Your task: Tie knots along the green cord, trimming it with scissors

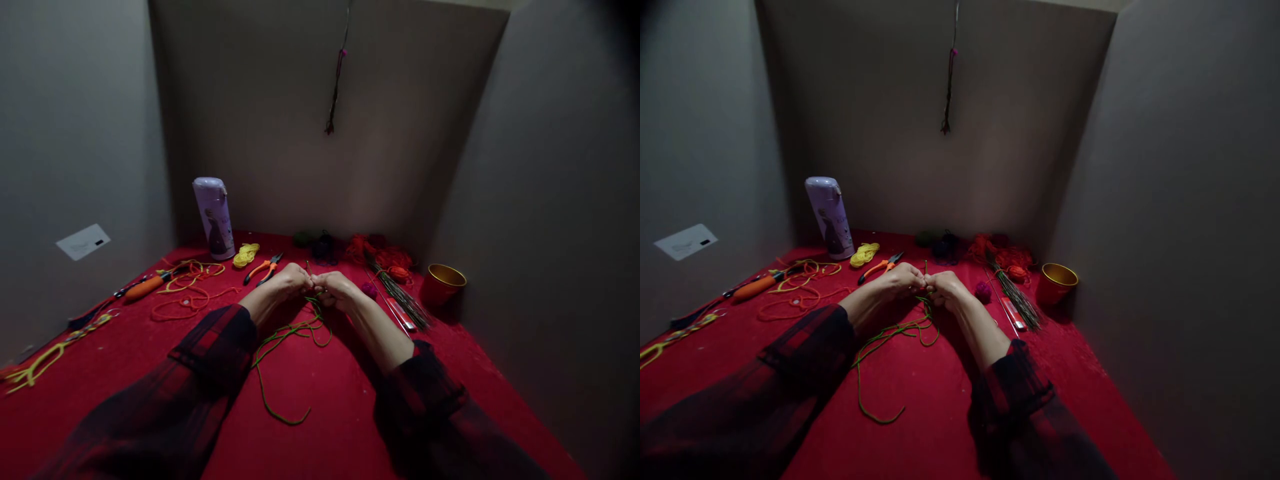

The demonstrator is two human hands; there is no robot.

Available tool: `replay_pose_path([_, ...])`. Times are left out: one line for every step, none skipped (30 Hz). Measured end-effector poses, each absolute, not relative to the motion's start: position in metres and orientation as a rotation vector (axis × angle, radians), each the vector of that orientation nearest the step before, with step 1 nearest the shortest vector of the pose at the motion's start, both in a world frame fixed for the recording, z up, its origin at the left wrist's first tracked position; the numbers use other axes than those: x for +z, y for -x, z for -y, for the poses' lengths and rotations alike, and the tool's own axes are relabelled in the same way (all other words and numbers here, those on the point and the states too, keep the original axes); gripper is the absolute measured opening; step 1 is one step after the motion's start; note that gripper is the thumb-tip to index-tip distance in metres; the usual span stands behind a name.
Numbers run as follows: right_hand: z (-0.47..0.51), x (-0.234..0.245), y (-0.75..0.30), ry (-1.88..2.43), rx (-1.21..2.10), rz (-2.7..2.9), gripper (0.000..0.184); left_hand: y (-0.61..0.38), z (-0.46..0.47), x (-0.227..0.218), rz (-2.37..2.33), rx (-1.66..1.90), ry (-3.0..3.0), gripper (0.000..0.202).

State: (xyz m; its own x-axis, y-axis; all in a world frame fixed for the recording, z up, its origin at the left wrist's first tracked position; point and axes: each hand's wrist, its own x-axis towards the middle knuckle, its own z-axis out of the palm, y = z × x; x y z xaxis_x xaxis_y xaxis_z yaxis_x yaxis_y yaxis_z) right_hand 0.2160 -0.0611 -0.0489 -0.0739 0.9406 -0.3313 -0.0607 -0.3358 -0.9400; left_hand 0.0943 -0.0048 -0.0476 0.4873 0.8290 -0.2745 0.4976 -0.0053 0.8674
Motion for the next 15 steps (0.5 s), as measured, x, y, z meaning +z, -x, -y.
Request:
replay_pose_path([0.062,-0.05,-0.217,1.385,1.49,1.059,0.024,-0.094,0.004,-0.048,-1.156,0.368,-1.674,0.018])
replay_pose_path([0.062,-0.051,-0.218,1.412,1.435,1.1,0.024,-0.094,0.003,-0.048,-1.164,0.345,-1.696,0.018])
replay_pose_path([0.063,-0.052,-0.219,1.447,1.382,1.143,0.024,-0.095,0.002,-0.049,-1.181,0.317,-1.722,0.019])
replay_pose_path([0.063,-0.053,-0.22,1.486,1.335,1.186,0.026,-0.095,0.001,-0.049,-1.206,0.294,-1.748,0.02])
replay_pose_path([0.063,-0.054,-0.221,1.523,1.303,1.224,0.026,-0.095,0.0,-0.05,-1.223,0.275,-1.779,0.02])
replay_pose_path([0.062,-0.055,-0.222,1.553,1.288,1.256,0.027,-0.095,0.0,-0.05,-1.239,0.265,-1.815,0.02])
replay_pose_path([0.062,-0.055,-0.223,1.574,1.282,1.278,0.026,-0.094,-0.001,-0.051,-1.257,0.261,-1.859,0.018])
replay_pose_path([0.061,-0.055,-0.224,1.584,1.278,1.289,0.027,-0.094,-0.002,-0.05,-1.276,0.264,-1.914,0.016])
replay_pose_path([0.061,-0.055,-0.224,1.59,1.274,1.293,0.028,-0.092,-0.002,-0.049,-1.295,0.275,-1.984,0.013])
replay_pose_path([0.061,-0.054,-0.223,1.597,1.271,1.293,0.029,-0.091,-0.003,-0.048,-1.32,0.287,-2.066,0.009])
replay_pose_path([0.061,-0.053,-0.223,1.61,1.265,1.294,0.031,-0.089,-0.003,-0.045,-1.34,0.294,-2.149,0.008])
replay_pose_path([0.061,-0.052,-0.222,1.63,1.256,1.296,0.033,-0.088,-0.003,-0.042,-1.348,0.295,-2.224,0.007])
replay_pose_path([0.061,-0.051,-0.22,1.651,1.245,1.299,0.035,-0.086,-0.002,-0.038,-1.339,0.287,-2.284,0.009])
replay_pose_path([0.062,-0.051,-0.219,1.667,1.235,1.303,0.036,-0.085,0.0,-0.034,-1.317,0.274,-2.324,0.01])
replay_pose_path([0.062,-0.051,-0.218,1.669,1.225,1.313,0.037,-0.085,0.002,-0.03,-1.285,0.254,-2.346,0.012])
